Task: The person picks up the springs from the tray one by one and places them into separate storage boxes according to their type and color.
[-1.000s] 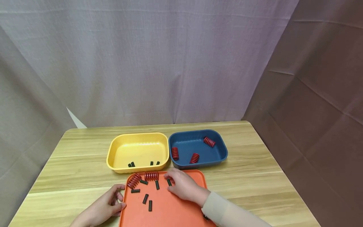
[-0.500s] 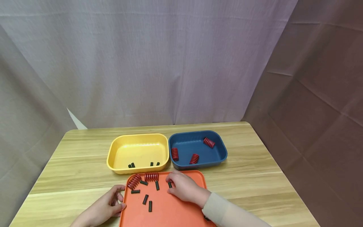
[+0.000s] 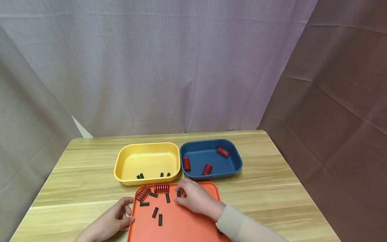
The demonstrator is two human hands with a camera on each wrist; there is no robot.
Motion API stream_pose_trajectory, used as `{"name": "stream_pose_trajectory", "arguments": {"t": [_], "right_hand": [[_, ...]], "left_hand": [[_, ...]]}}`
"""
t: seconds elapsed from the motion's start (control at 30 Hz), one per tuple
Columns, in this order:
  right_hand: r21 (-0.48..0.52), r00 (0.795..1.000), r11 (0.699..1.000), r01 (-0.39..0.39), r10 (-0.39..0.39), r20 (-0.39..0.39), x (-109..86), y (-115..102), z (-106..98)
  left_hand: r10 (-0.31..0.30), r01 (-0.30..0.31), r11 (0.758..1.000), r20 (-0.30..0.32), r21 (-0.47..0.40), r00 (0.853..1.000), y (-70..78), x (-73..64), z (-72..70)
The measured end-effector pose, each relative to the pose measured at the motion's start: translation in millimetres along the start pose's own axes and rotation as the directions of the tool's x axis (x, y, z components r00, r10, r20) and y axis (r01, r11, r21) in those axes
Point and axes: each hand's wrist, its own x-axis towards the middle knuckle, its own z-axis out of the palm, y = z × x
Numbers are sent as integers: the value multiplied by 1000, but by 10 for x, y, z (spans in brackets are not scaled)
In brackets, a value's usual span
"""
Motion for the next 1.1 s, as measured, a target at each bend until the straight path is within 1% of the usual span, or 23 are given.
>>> {"name": "stream_pose_trajectory", "arguments": {"t": [0.1,0.2,0.37,0.47,0.57,0.67,0.8,0.93,1.1], "right_hand": [[43,999,999,16,-14,-50,21,-39,-24],[84,994,996,20,-11,-107,56,-84,-46],[128,977,992,14,14,-213,141,-162,-73],[160,966,987,-3,44,-253,194,-215,-91],[179,959,983,-31,79,-271,241,-248,-102],[173,953,984,-47,96,-289,281,-259,-106],[179,946,983,-31,87,-312,334,-265,-110],[196,947,980,-19,81,-311,401,-288,-106],[185,946,981,-49,105,-307,512,-356,-93]], "left_hand": [[0,0,1000,0,2,1000,4,-2,-1],[0,0,1000,0,4,1000,9,-4,-2],[0,0,1000,-3,17,1000,14,-4,-4],[-1,1,1000,-7,26,1000,11,-3,-4],[-3,3,999,-8,31,1000,7,-3,-5],[-4,4,999,-5,34,1000,4,-4,-4],[-6,6,1000,0,29,1000,7,-4,-2],[-11,11,999,0,31,1000,10,-3,-6],[-10,10,999,3,39,1000,5,2,-8]]}}
